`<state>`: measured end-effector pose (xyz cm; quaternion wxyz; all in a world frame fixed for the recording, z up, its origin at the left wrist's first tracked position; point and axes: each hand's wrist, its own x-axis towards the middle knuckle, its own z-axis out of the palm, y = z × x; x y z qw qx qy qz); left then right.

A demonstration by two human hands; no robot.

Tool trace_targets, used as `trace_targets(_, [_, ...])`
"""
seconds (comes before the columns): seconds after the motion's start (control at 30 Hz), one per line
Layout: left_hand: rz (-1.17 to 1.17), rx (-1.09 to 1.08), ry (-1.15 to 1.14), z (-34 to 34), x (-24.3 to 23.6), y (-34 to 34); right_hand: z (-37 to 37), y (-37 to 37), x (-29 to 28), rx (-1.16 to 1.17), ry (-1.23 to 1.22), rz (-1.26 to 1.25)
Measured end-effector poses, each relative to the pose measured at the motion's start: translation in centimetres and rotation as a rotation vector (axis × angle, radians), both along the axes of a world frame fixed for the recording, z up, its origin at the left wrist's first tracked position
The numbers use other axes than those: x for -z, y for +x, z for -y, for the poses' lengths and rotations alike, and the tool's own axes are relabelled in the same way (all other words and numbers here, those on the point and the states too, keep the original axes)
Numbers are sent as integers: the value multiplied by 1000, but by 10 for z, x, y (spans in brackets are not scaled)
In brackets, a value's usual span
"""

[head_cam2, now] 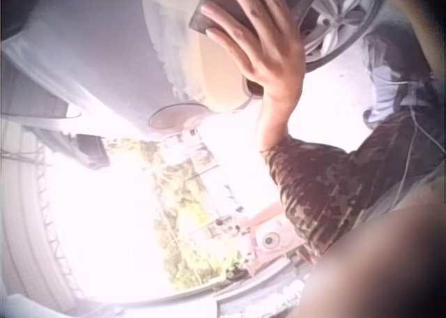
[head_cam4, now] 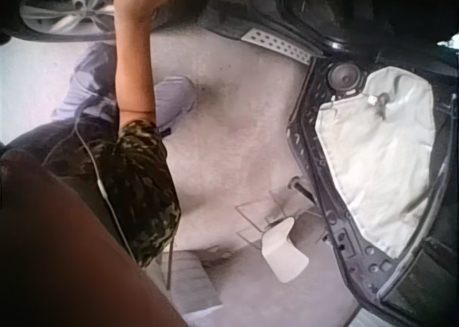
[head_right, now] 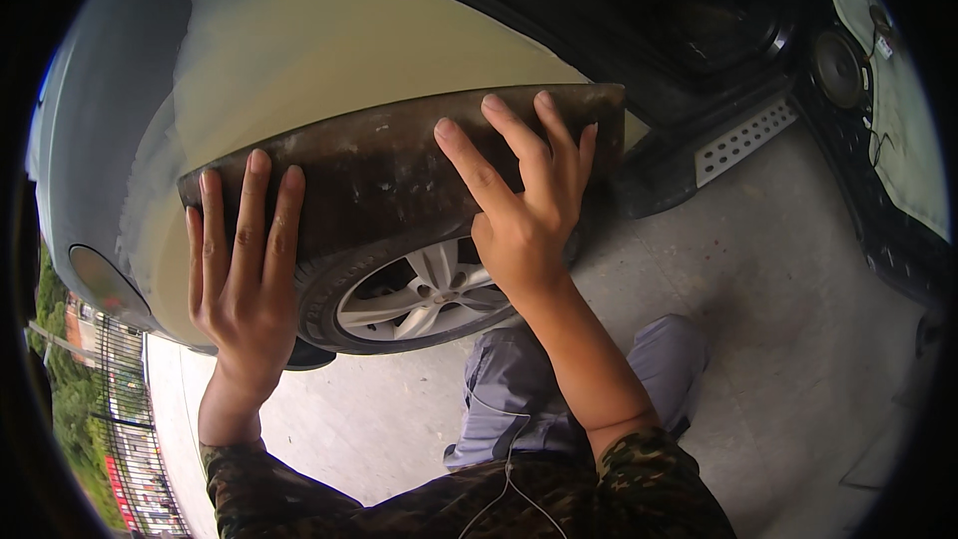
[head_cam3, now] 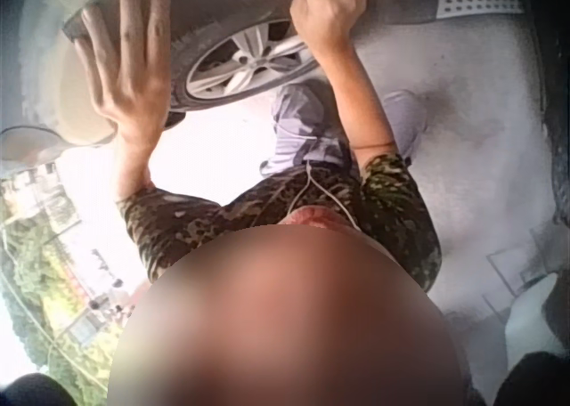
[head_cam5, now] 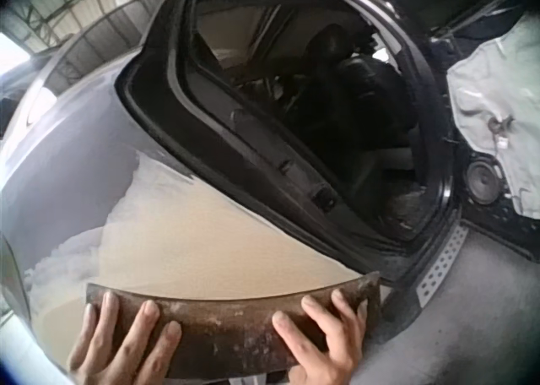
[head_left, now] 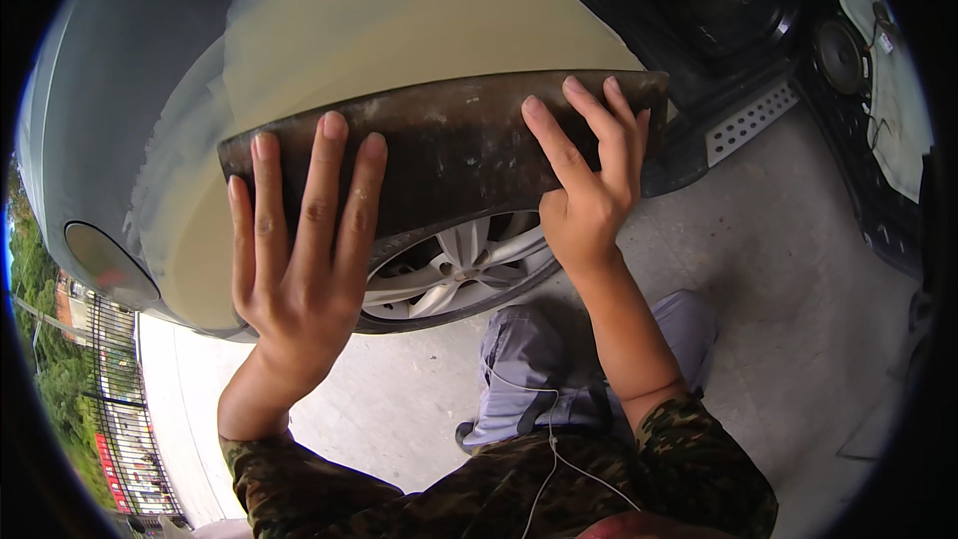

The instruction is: The person applies body filler to the front fender of a car using a putty knife, spreading it evenly over the surface. They then use a sanding block to smooth the applied filler.

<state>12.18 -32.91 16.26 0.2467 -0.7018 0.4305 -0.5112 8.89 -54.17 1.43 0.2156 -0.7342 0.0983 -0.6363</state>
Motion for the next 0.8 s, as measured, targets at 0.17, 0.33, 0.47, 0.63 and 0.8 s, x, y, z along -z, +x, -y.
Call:
trace_targets(0.17, [-35, -31, 6, -9, 22, -2, -3, 1, 19, -5, -29, -20])
trace_targets(0.33, [-90, -41, -7, -19, 42, -4, -8, 1, 35, -13, -43, -38])
trace_targets(0.47, [-119, -21, -20, -25, 55, -4, -8, -1, 44, -28, -64, -51])
trace_targets(0.63, [-217, -56, -48, -40, 77, -9, -7, -4, 57, -48, -111, -88])
trace_targets(0.8, [-652, -81, -41, -64, 104, -29, -33, -40, 63, -110, -290, -352])
